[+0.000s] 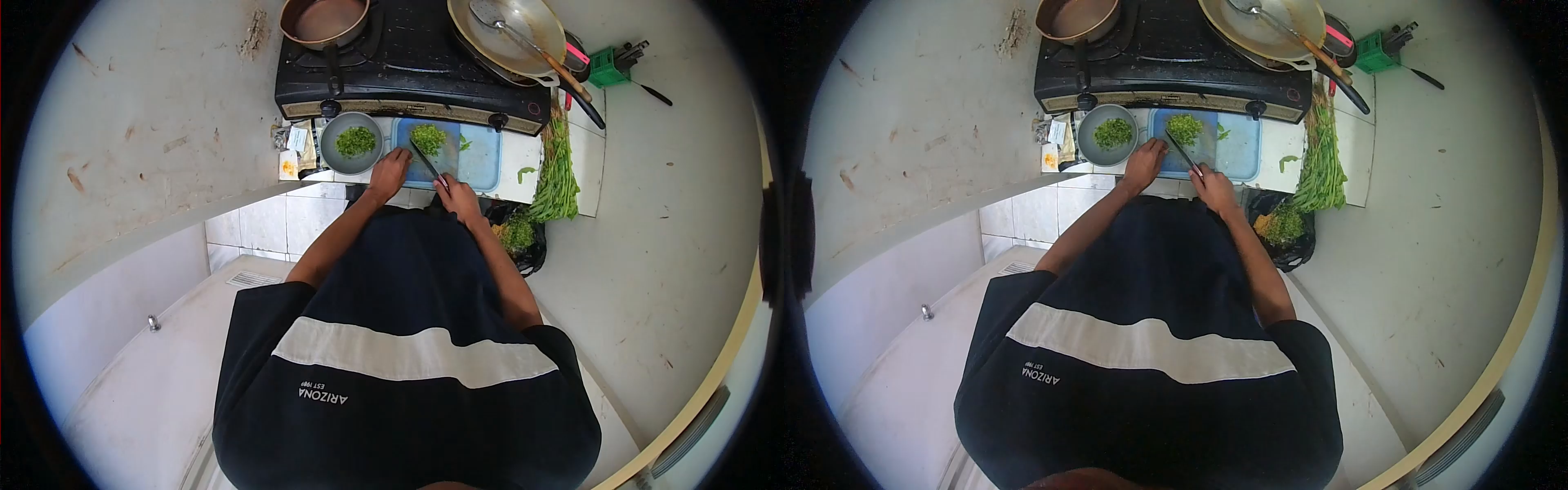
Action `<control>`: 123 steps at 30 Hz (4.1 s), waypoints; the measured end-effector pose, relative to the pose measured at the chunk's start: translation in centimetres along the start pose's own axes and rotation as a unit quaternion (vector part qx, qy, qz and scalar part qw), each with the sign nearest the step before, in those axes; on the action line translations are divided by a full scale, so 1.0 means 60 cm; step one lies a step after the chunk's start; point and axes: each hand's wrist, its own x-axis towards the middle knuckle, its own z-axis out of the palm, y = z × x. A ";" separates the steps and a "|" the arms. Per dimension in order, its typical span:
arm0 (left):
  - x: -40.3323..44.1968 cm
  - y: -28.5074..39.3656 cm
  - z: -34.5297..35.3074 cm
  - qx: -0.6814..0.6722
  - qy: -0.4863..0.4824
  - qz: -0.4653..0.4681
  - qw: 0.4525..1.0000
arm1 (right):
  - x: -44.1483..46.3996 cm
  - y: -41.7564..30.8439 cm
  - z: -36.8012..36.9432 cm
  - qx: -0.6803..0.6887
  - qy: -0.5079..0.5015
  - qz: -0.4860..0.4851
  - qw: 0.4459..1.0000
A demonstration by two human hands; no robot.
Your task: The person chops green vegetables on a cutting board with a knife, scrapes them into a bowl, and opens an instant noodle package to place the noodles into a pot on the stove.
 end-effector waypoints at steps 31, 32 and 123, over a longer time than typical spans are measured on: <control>-0.013 0.004 0.019 -0.061 0.055 -0.036 0.996 | 0.007 0.007 0.028 -0.153 -0.032 -0.046 0.987; -0.014 0.001 0.022 -0.077 0.061 -0.040 0.994 | 0.004 0.009 0.026 -0.155 -0.034 -0.027 0.987; -0.019 -0.003 0.007 -0.083 0.049 -0.015 0.995 | 0.052 0.020 0.062 -0.150 -0.015 -0.133 0.980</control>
